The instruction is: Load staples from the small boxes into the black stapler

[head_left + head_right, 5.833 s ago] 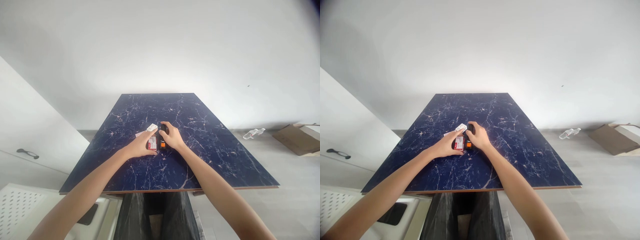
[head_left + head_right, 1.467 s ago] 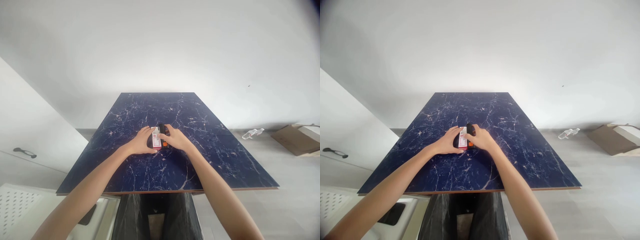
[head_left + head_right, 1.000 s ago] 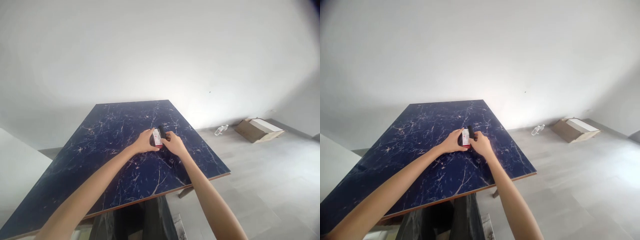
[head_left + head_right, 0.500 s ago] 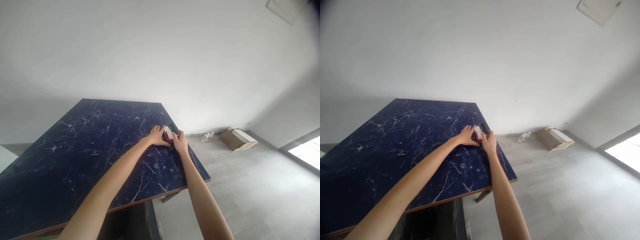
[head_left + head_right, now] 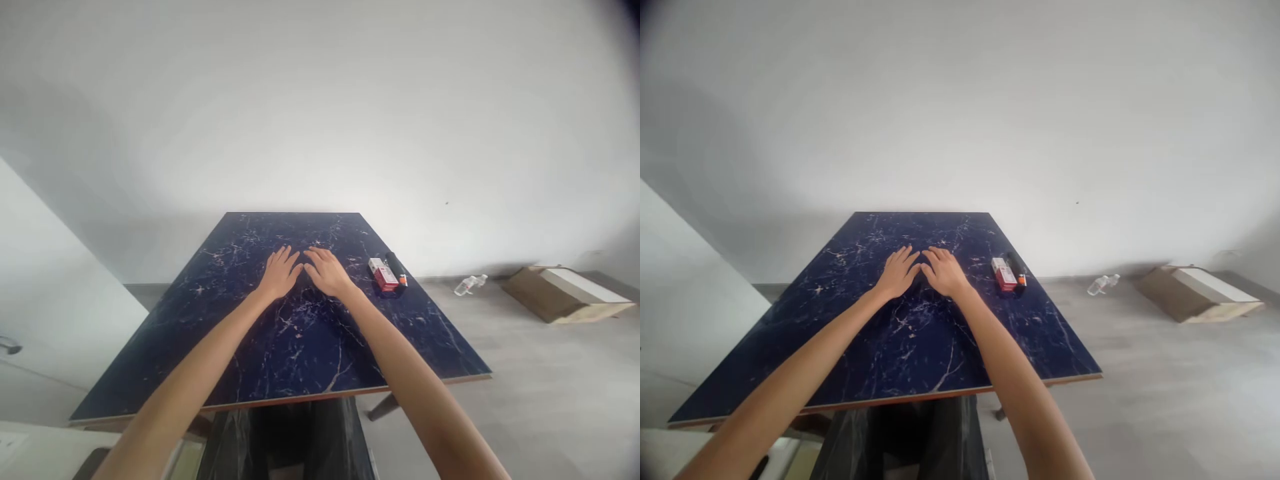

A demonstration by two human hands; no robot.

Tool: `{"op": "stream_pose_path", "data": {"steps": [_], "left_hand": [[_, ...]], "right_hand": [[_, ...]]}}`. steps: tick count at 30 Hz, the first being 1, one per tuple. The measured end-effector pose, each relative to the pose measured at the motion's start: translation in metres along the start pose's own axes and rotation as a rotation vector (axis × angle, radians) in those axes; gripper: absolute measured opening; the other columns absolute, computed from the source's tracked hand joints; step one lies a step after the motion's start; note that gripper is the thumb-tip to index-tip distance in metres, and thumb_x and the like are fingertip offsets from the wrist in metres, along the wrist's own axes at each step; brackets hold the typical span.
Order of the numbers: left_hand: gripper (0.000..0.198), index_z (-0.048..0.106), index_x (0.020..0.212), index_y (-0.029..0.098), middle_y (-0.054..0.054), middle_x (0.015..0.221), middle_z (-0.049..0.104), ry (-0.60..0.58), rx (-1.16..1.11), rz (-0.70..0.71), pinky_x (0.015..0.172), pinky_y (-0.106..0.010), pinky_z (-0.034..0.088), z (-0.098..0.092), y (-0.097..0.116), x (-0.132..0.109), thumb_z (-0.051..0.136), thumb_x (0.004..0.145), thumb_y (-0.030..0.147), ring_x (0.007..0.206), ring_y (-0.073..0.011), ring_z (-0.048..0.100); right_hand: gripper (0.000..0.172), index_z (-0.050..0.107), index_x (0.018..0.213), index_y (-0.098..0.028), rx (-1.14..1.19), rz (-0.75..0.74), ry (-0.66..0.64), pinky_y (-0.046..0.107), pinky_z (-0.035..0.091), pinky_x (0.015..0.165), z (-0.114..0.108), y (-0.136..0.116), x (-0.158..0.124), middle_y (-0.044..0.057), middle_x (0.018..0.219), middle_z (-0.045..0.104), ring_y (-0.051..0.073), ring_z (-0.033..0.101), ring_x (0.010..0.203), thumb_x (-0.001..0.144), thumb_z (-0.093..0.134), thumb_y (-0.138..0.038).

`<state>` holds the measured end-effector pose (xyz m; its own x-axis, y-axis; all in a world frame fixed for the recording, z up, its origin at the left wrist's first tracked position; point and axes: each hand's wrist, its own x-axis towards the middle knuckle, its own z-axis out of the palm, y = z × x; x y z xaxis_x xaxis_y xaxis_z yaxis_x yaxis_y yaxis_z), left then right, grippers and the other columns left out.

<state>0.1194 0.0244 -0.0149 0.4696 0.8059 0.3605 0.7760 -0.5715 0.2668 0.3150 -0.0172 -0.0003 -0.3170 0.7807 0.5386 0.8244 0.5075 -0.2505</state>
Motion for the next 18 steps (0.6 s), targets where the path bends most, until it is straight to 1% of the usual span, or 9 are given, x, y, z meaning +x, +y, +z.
{"op": "stream_pose_path", "data": {"steps": [1,2,4,5,7,11,15,17,18], "left_hand": [[0.050,0.061,0.136,0.016,-0.017,0.146,0.055,-0.018,0.022,-0.023,0.117,-0.052,0.028,0.002,-0.006,0.001,0.030,0.104,0.039,0.143,-0.0326,0.041],[0.044,0.069,0.122,0.015,-0.018,0.129,0.066,-0.043,0.033,-0.033,0.111,-0.049,0.036,0.005,-0.010,0.002,0.034,0.102,0.033,0.131,-0.0324,0.053],[0.035,0.075,0.102,0.017,-0.015,0.104,0.074,-0.087,0.036,-0.031,0.097,-0.042,0.046,0.011,-0.017,0.003,0.042,0.096,0.025,0.108,-0.0302,0.066],[0.031,0.075,0.097,0.018,-0.013,0.098,0.075,-0.099,0.033,-0.029,0.091,-0.039,0.048,0.013,-0.020,0.003,0.045,0.094,0.024,0.101,-0.0290,0.068],[0.030,0.075,0.093,0.020,-0.011,0.093,0.075,-0.115,0.027,-0.031,0.081,-0.036,0.050,0.017,-0.023,0.001,0.045,0.093,0.025,0.090,-0.0275,0.070],[0.033,0.076,0.081,0.021,-0.011,0.079,0.074,-0.144,0.018,-0.042,0.074,-0.035,0.049,0.019,-0.026,-0.001,0.045,0.092,0.027,0.077,-0.0269,0.070],[0.030,0.073,0.066,0.021,-0.012,0.070,0.071,-0.141,0.018,-0.077,0.074,-0.037,0.048,0.022,-0.025,0.002,0.051,0.085,0.028,0.075,-0.0287,0.068],[0.032,0.072,0.066,0.020,-0.013,0.071,0.070,-0.104,0.022,-0.125,0.074,-0.039,0.047,0.023,-0.025,0.003,0.049,0.086,0.028,0.076,-0.0296,0.068],[0.033,0.072,0.066,0.020,-0.013,0.071,0.070,-0.084,0.021,-0.150,0.074,-0.039,0.047,0.023,-0.026,0.004,0.048,0.086,0.028,0.076,-0.0295,0.067]], "right_hand": [[0.040,0.056,0.137,-0.018,-0.003,0.010,-0.049,0.040,0.036,0.111,0.015,-0.010,0.010,0.013,0.140,0.058,0.026,0.051,0.129,0.103,0.040,-0.033],[0.038,0.059,0.132,-0.017,-0.008,0.042,-0.078,0.038,0.038,0.107,0.030,-0.018,0.016,0.013,0.134,0.062,0.024,0.055,0.122,0.103,0.038,-0.028],[0.035,0.066,0.116,-0.015,-0.046,0.135,-0.107,0.036,0.042,0.099,0.053,-0.026,0.021,0.013,0.113,0.069,0.024,0.061,0.107,0.103,0.034,-0.024],[0.034,0.067,0.107,-0.016,-0.063,0.166,-0.128,0.035,0.043,0.095,0.061,-0.027,0.021,0.012,0.103,0.071,0.024,0.061,0.100,0.103,0.034,-0.024],[0.035,0.067,0.097,-0.018,-0.072,0.168,-0.144,0.033,0.043,0.090,0.068,-0.024,0.017,0.010,0.095,0.070,0.022,0.061,0.094,0.104,0.034,-0.027],[0.032,0.065,0.096,-0.020,0.014,0.109,-0.157,0.028,0.041,0.084,0.065,-0.014,0.011,0.006,0.093,0.069,0.020,0.059,0.090,0.103,0.034,-0.028],[0.020,0.062,0.101,-0.019,0.016,0.152,-0.018,0.028,0.040,0.082,0.063,-0.012,0.013,0.007,0.098,0.067,0.021,0.056,0.092,0.089,0.046,-0.017],[0.020,0.061,0.094,-0.019,-0.038,0.206,0.022,0.028,0.039,0.078,0.063,-0.013,0.013,0.006,0.092,0.065,0.021,0.055,0.087,0.083,0.046,-0.012],[0.019,0.061,0.088,-0.020,-0.069,0.238,0.012,0.028,0.037,0.074,0.062,-0.013,0.013,0.006,0.088,0.064,0.020,0.054,0.083,0.081,0.046,-0.011]]}}
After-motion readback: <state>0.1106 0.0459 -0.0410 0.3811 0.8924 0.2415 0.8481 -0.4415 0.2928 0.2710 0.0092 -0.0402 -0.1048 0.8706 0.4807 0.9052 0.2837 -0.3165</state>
